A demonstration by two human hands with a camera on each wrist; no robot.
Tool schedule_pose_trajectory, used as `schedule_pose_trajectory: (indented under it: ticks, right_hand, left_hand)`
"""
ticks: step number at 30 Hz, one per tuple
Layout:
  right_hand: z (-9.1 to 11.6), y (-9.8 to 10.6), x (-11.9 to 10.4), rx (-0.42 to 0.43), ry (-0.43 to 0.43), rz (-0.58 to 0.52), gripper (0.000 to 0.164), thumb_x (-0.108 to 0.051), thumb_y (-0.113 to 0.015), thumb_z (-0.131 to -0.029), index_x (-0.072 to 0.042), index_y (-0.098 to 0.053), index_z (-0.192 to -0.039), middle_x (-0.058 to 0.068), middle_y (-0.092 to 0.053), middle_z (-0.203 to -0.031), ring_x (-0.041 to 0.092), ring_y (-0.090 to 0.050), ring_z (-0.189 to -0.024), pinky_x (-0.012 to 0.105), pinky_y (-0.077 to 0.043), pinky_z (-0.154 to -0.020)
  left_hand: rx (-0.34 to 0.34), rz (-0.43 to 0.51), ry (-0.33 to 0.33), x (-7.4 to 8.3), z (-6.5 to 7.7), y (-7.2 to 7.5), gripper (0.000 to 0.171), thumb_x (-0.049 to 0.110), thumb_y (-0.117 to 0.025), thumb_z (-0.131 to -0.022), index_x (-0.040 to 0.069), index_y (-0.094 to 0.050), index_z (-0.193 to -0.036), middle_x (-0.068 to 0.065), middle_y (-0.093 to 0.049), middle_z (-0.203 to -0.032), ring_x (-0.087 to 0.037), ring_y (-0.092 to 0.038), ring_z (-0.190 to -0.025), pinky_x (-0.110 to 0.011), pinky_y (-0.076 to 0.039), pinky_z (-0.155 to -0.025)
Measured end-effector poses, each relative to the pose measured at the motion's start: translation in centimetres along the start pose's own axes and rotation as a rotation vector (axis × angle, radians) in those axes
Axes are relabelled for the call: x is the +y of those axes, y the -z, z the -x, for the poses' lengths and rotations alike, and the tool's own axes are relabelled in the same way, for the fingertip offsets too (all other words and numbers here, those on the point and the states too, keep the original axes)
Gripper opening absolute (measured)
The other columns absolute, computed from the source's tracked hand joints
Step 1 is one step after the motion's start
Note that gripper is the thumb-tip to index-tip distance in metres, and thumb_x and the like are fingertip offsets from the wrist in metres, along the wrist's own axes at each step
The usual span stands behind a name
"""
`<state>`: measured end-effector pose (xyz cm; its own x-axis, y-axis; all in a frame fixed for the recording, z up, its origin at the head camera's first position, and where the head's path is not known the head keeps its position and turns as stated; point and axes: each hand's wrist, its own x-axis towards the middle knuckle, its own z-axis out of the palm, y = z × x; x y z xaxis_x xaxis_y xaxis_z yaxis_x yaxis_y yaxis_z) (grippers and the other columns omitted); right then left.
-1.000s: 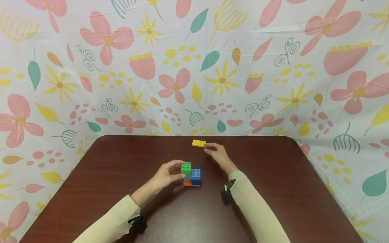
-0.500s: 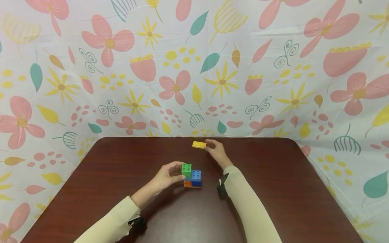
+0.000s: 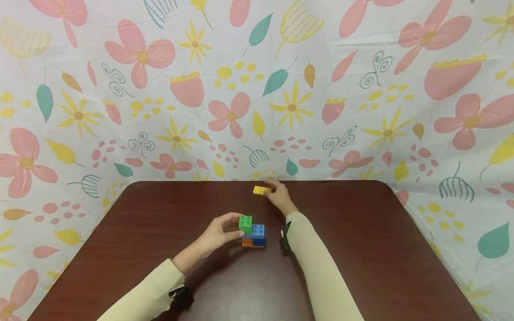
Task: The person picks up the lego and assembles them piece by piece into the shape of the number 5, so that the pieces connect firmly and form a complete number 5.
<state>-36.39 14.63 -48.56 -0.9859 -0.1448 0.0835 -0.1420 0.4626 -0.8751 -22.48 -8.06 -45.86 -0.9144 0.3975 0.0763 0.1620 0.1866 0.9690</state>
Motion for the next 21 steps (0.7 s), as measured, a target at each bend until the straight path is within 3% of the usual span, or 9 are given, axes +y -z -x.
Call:
schedule_pose_trajectory:
  ticks: [7,21]
  right_hand:
    - [-0.2,-0.8,0.5,-0.023,0.032,0.151,0.045,-0.008,-0.063,-0.093,-0.004,-0.051,-0.137,0.021,-0.044,-0.142,0.038,-0.043,-0.127,0.052,-0.037,-0.103]
    - [-0.2,-1.0,1.0,-0.027,0.069,0.237,0.040,-0.007,-0.064,-0.092,-0.002,-0.057,-0.131,0.022,-0.049,-0.137,0.039,-0.044,-0.126,0.052,-0.037,-0.103]
  left_hand:
    - [-0.019,0.005,-0.017,2.6,1.1,0.0,0.036,-0.003,-0.067,-0.087,0.002,-0.060,-0.122,-0.017,-0.063,-0.109,-0.036,-0.057,-0.107,-0.034,-0.052,-0.083]
    - [-0.010,0.004,-0.014,2.6,1.1,0.0,0.038,-0.003,-0.068,-0.086,0.004,-0.060,-0.123,-0.016,-0.063,-0.110,-0.034,-0.057,-0.107,-0.035,-0.051,-0.084]
